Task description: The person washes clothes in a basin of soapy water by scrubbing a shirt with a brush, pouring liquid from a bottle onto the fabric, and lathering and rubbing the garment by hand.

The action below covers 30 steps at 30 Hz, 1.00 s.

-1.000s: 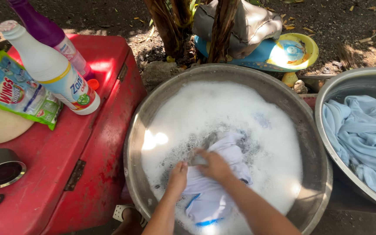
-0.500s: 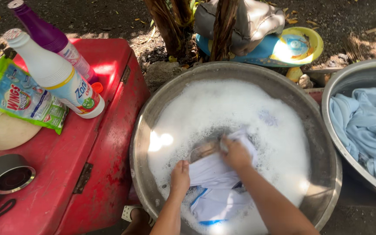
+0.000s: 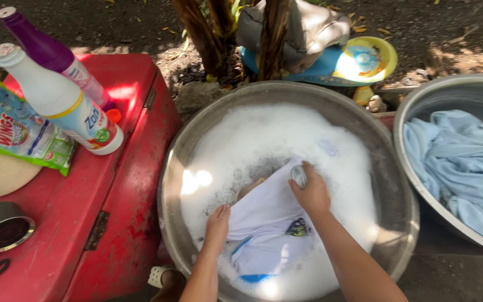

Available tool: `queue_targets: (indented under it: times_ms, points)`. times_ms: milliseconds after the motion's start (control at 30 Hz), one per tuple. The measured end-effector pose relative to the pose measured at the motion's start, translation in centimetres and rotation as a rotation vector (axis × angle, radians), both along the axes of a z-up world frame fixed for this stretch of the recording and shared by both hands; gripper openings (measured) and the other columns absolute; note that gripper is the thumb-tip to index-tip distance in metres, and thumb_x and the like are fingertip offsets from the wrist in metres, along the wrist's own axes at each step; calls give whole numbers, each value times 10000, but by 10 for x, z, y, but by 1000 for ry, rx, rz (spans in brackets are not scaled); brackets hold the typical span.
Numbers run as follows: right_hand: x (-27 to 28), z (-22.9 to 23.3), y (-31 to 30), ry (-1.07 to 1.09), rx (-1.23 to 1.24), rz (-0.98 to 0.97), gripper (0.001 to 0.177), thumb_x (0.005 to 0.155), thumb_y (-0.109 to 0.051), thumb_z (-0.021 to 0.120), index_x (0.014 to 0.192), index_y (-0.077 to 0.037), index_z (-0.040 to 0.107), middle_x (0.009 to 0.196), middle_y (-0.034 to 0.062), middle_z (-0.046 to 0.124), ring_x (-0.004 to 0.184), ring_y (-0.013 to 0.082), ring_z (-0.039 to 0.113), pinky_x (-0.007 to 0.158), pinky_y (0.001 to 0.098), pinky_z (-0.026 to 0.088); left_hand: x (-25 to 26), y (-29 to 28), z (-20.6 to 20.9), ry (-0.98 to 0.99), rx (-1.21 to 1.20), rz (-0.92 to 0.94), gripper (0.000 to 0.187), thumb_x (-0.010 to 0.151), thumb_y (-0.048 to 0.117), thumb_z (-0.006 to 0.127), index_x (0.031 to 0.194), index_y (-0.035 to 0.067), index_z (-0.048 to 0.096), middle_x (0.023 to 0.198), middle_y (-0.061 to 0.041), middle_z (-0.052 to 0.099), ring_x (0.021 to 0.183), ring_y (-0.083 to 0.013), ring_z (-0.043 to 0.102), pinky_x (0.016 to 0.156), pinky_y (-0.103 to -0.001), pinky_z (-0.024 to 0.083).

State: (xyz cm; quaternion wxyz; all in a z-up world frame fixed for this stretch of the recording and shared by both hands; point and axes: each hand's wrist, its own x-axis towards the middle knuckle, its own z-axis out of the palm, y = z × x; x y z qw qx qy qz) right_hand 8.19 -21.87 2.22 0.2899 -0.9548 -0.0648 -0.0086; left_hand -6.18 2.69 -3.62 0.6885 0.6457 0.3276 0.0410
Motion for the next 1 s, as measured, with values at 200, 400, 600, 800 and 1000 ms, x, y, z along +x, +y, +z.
queue_targets:
  times_ms: [200, 400, 600, 800, 1000]
  points:
    - [-83, -4, -19, 629, 807, 250, 646, 636, -230, 785, 1253, -99, 641, 995, 156, 776, 839, 211, 716, 724, 365, 587, 36, -38, 57, 487, 722, -526, 665, 904, 520, 707, 1389, 84, 576, 1302, -249, 642, 1269, -387, 598, 1099, -436, 471]
    - [-127, -1, -20, 370, 268, 806, 641, 650, -363, 844, 1199, -68, 697, 1102, 156, 745, 1022, 310, 723, 927, 397, 581, 96, -40, -35, 54, 533, -267, 545, 983, 385, 625, 1422, 79, 519, 1340, -243, 640, 1255, -356, 615, 1055, -432, 494]
    - [-49, 54, -109, 572, 247, 722, 687, 644, -310, 838, 1280, -114, 670, 1308, 97, 688, 1121, 262, 702, 953, 401, 600, 69, 33, 86, -64, -50, -11, 623, 1027, 387, 495, 1570, 199, 256, 1551, -181, 406, 1373, -343, 456, 1080, -526, 412]
    - [5, 106, -154, 251, 51, 448, 727, 625, -311, 862, 1304, -139, 666, 1037, 136, 792, 882, 251, 771, 801, 366, 630, 13, 24, 112, -79, -305, 3, 649, 969, 444, 495, 1549, 237, 291, 1557, -123, 408, 1376, -317, 455, 1121, -560, 386]
    - [-32, 3, 16, 210, 341, 142, 818, 714, -446, 834, 1428, -201, 517, 782, 137, 746, 656, 180, 684, 616, 363, 571, 13, -31, -33, 318, -441, 24, 593, 1031, 508, 453, 1464, 102, 440, 1530, -202, 474, 1362, -336, 492, 1132, -508, 380]
